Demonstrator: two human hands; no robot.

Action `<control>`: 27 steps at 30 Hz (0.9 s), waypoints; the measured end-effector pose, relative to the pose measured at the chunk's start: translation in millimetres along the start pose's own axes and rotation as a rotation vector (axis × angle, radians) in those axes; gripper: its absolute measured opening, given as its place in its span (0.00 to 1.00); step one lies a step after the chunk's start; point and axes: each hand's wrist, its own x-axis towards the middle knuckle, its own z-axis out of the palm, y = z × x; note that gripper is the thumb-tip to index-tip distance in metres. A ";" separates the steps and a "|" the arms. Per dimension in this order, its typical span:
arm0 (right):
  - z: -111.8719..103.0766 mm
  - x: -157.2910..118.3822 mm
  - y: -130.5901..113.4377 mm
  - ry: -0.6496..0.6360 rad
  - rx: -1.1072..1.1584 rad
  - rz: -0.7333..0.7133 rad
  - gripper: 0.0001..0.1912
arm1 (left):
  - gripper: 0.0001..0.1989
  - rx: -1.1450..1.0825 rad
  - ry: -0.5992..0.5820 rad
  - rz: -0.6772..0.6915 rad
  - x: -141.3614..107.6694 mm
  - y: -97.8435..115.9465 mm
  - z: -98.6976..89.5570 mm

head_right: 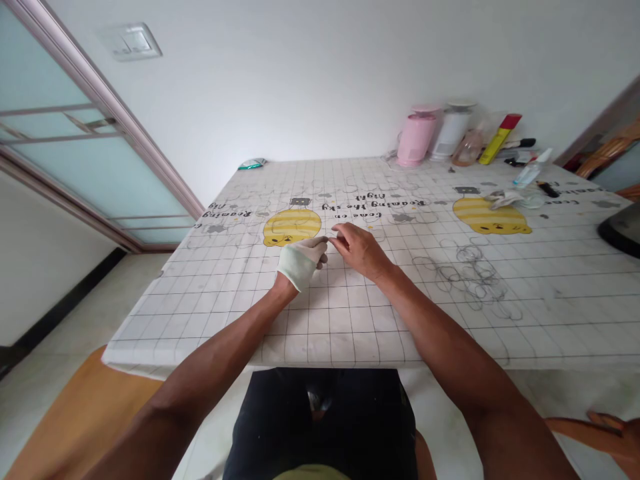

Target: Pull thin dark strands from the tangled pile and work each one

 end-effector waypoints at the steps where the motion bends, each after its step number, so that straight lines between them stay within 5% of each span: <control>1: -1.0 -0.5 0.0 0.009 0.024 0.015 0.10 | 0.15 -0.048 0.019 0.005 0.4 1.1 -1.7; 4: -3.3 -3.0 -3.0 0.011 0.049 0.015 0.16 | 0.17 -0.100 0.057 0.027 0.8 4.3 -5.8; 16: -8.6 0.9 -12.6 0.119 0.104 0.002 0.12 | 0.18 -0.099 0.060 0.006 -5.5 7.7 -3.0; 24: -23.1 5.9 -15.4 0.018 0.352 0.246 0.10 | 0.18 -0.123 0.033 0.004 -6.0 7.3 -0.9; 27: -23.3 5.9 -15.3 -0.039 0.442 0.287 0.17 | 0.17 -0.138 0.057 0.017 -3.8 8.5 -1.6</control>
